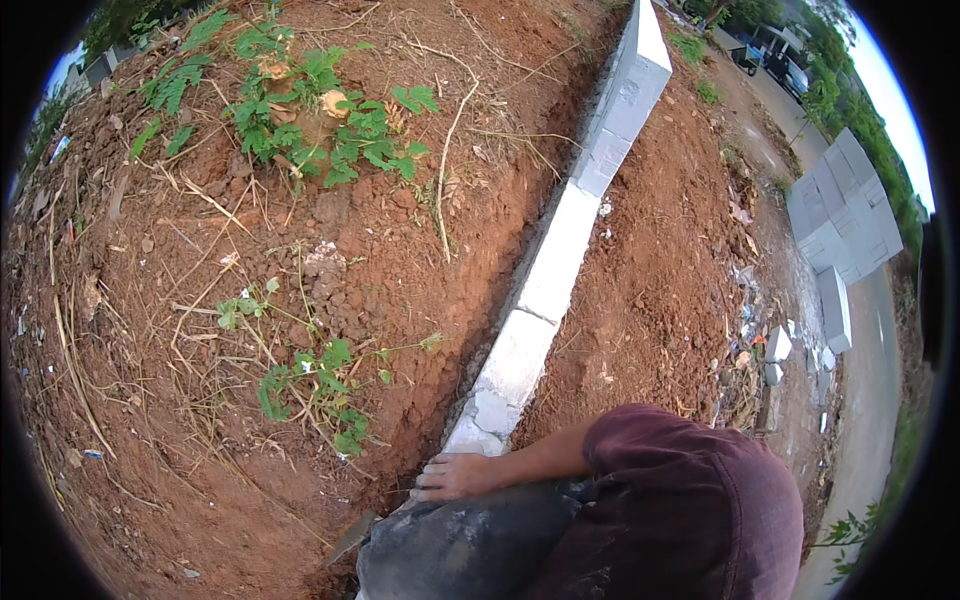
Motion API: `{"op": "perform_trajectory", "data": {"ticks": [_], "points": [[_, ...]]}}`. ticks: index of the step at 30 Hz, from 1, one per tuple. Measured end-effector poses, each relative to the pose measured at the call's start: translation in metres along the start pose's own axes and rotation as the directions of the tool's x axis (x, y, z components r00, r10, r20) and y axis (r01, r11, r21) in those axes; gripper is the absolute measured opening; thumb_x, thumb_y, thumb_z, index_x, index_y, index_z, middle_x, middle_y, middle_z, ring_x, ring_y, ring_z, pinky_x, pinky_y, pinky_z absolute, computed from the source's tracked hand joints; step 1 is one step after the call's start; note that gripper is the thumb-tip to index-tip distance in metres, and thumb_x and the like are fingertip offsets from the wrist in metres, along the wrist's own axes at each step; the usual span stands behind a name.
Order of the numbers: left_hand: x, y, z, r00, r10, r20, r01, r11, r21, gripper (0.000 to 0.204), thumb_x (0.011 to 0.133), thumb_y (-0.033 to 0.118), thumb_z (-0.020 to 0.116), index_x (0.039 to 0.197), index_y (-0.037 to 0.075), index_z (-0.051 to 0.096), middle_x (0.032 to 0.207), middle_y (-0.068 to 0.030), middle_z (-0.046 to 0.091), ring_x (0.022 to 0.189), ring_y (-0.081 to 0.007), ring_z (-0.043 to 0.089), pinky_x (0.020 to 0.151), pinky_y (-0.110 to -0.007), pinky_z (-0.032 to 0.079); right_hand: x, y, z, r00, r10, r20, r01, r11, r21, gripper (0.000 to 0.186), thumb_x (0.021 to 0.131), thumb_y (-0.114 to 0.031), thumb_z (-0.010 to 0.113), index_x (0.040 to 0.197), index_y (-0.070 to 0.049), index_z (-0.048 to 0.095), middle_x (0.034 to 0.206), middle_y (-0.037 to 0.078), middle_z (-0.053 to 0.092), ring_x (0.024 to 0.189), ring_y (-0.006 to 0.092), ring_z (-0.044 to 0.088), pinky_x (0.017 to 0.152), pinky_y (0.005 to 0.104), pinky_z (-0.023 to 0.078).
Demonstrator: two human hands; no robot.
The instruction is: The person places white concrete blocks along a trench and uses a trowel to apply mortar between them. The person scoops mortar from a bucket and spreads it along the joints of the blocks, then smooths the surface.
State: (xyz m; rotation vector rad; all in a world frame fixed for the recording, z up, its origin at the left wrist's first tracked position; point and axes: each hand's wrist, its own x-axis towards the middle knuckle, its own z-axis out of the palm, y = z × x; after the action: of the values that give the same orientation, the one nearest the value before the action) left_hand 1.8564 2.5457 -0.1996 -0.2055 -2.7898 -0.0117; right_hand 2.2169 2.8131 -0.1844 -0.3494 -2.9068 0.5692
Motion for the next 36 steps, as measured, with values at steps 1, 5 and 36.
{"op": "perform_trajectory", "data": {"ticks": [1,5,36], "points": [[0.001,-0.005,-0.001,0.998,-0.051,0.046,0.050,0.999,0.010,0.100,0.086,0.081,0.047,0.139,-0.003,0.046,0.147,-0.0304,0.040,0.141,-0.0444,0.035,0.103,-0.062,0.038,0.000,-0.002,0.002,1.000,-0.003,-0.018,0.003,1.000,-0.002,0.054,0.092,-0.028,0.052,0.142,-0.010,0.046,0.131,0.015,0.053,0.120,0.0319,0.056,0.101,0.0484,0.046],[-0.003,-0.008,-0.002,0.970,-0.197,0.141,0.197,0.980,0.016,0.108,0.085,0.082,0.048,0.144,-0.007,0.040,0.154,-0.0310,0.034,0.146,-0.0447,0.028,0.107,-0.065,0.034,0.000,-0.002,0.005,1.000,0.000,-0.021,0.000,1.000,0.014,0.054,0.091,-0.027,0.052,0.142,-0.010,0.046,0.133,0.015,0.053,0.122,0.0324,0.055,0.101,0.0482,0.046],[-0.004,-0.002,-0.004,0.955,-0.228,0.189,0.222,0.974,0.054,0.093,0.086,0.078,0.051,0.136,0.000,0.050,0.155,-0.0252,0.034,0.148,-0.0410,0.026,0.107,-0.065,0.032,0.000,0.003,0.015,0.992,-0.047,-0.114,0.039,0.997,-0.066,0.057,0.094,-0.027,0.048,0.146,-0.006,0.041,0.126,0.014,0.054,0.117,0.0290,0.055,0.093,0.0424,0.046]]}}
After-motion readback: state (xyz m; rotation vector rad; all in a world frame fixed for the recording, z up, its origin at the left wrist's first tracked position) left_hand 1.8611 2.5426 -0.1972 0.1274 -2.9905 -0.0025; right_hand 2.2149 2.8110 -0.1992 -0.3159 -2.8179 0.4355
